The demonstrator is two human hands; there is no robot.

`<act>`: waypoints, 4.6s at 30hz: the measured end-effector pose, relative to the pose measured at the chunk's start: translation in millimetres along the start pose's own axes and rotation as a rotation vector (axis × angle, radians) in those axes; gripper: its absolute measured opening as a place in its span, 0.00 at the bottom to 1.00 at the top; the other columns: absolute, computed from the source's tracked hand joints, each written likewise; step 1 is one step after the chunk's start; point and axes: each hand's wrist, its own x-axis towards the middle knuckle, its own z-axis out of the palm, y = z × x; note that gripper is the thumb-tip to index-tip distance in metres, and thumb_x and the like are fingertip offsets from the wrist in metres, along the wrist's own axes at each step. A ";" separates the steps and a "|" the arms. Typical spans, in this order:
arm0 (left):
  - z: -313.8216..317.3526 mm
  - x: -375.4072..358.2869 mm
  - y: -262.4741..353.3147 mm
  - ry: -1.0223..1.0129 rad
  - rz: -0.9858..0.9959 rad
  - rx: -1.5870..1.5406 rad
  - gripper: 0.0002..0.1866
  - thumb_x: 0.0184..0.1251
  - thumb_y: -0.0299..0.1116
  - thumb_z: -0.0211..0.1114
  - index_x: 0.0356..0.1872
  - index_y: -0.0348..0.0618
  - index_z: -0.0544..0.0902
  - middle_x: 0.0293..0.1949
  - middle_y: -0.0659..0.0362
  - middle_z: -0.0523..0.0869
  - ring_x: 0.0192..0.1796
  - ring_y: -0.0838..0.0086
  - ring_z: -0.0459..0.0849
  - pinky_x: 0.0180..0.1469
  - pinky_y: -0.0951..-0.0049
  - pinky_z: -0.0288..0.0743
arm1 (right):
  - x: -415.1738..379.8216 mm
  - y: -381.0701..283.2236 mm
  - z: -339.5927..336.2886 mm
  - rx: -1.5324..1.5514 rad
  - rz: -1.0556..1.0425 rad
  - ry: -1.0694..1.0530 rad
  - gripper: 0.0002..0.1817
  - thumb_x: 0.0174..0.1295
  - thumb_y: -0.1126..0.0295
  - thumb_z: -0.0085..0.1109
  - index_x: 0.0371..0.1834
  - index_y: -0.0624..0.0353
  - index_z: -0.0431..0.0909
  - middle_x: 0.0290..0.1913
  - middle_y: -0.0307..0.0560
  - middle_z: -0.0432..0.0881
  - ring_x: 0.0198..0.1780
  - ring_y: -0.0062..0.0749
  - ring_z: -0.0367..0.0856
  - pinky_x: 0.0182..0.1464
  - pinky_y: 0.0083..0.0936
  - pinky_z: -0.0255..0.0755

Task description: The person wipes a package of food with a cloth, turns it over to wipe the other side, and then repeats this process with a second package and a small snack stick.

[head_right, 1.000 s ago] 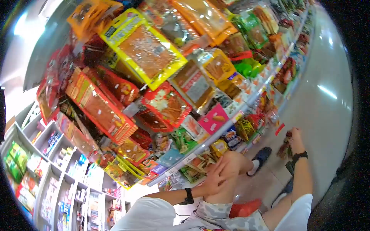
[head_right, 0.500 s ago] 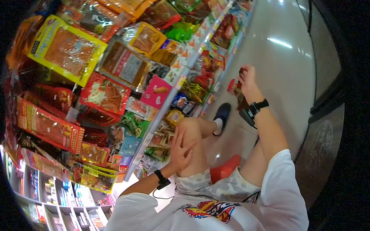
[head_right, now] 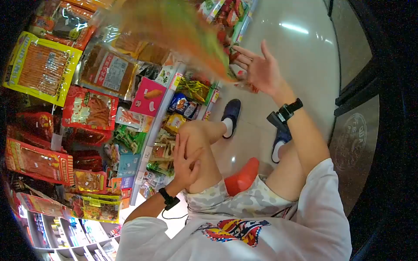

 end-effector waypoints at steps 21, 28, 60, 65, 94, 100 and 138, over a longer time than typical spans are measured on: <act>66.7 149.5 -112.2 0.363 -0.458 -0.785 0.17 0.78 0.32 0.62 0.61 0.34 0.79 0.52 0.55 0.87 0.51 0.72 0.86 0.53 0.72 0.81 | 15.9 -13.9 -31.2 -0.169 -0.299 0.875 0.10 0.65 0.72 0.65 0.46 0.64 0.80 0.46 0.50 0.84 0.47 0.41 0.84 0.55 0.43 0.80; 262.0 247.3 -176.6 -0.160 -0.356 -0.629 0.23 0.63 0.24 0.66 0.62 0.39 0.81 0.53 0.49 0.88 0.50 0.64 0.88 0.56 0.66 0.81 | 1.7 -57.5 -41.0 -0.089 -0.416 0.966 0.19 0.71 0.68 0.59 0.61 0.66 0.77 0.58 0.56 0.85 0.63 0.49 0.82 0.71 0.48 0.71; 478.7 342.6 -230.7 0.272 -0.608 -1.218 0.16 0.65 0.36 0.76 0.50 0.39 0.87 0.37 0.56 0.85 0.41 0.70 0.85 0.48 0.67 0.79 | 73.3 7.4 -4.3 -0.247 -0.300 1.045 0.34 0.78 0.63 0.48 0.84 0.62 0.55 0.78 0.58 0.68 0.81 0.47 0.62 0.83 0.49 0.48; 303.6 295.7 -175.9 0.239 -0.482 -1.151 0.08 0.74 0.32 0.69 0.38 0.38 0.83 0.36 0.66 0.83 0.42 0.80 0.80 0.48 0.73 0.77 | 45.9 8.8 -0.6 -0.420 -0.324 0.929 0.31 0.71 0.72 0.59 0.76 0.64 0.65 0.70 0.55 0.74 0.71 0.42 0.72 0.73 0.38 0.66; 88.5 325.3 38.8 0.114 -0.289 -1.626 0.13 0.82 0.36 0.58 0.60 0.45 0.76 0.56 0.59 0.82 0.57 0.69 0.80 0.63 0.64 0.73 | -40.5 -73.9 -34.6 -0.879 -0.914 1.317 0.20 0.81 0.56 0.51 0.48 0.64 0.83 0.31 0.36 0.75 0.34 0.26 0.74 0.41 0.26 0.72; 90.0 332.9 19.4 0.235 0.034 -1.030 0.12 0.81 0.29 0.59 0.59 0.43 0.70 0.45 0.64 0.78 0.44 0.85 0.74 0.45 0.79 0.71 | -21.6 -36.6 6.8 -1.125 -1.000 0.945 0.11 0.79 0.65 0.54 0.47 0.63 0.76 0.40 0.43 0.81 0.39 0.27 0.77 0.45 0.27 0.74; 97.4 322.8 59.1 -0.122 0.187 -0.884 0.26 0.80 0.19 0.55 0.76 0.32 0.67 0.65 0.47 0.83 0.66 0.66 0.83 0.68 0.67 0.75 | -4.4 -7.6 16.0 -1.347 -0.936 0.897 0.06 0.68 0.76 0.63 0.45 0.63 0.84 0.40 0.52 0.87 0.41 0.45 0.87 0.45 0.33 0.81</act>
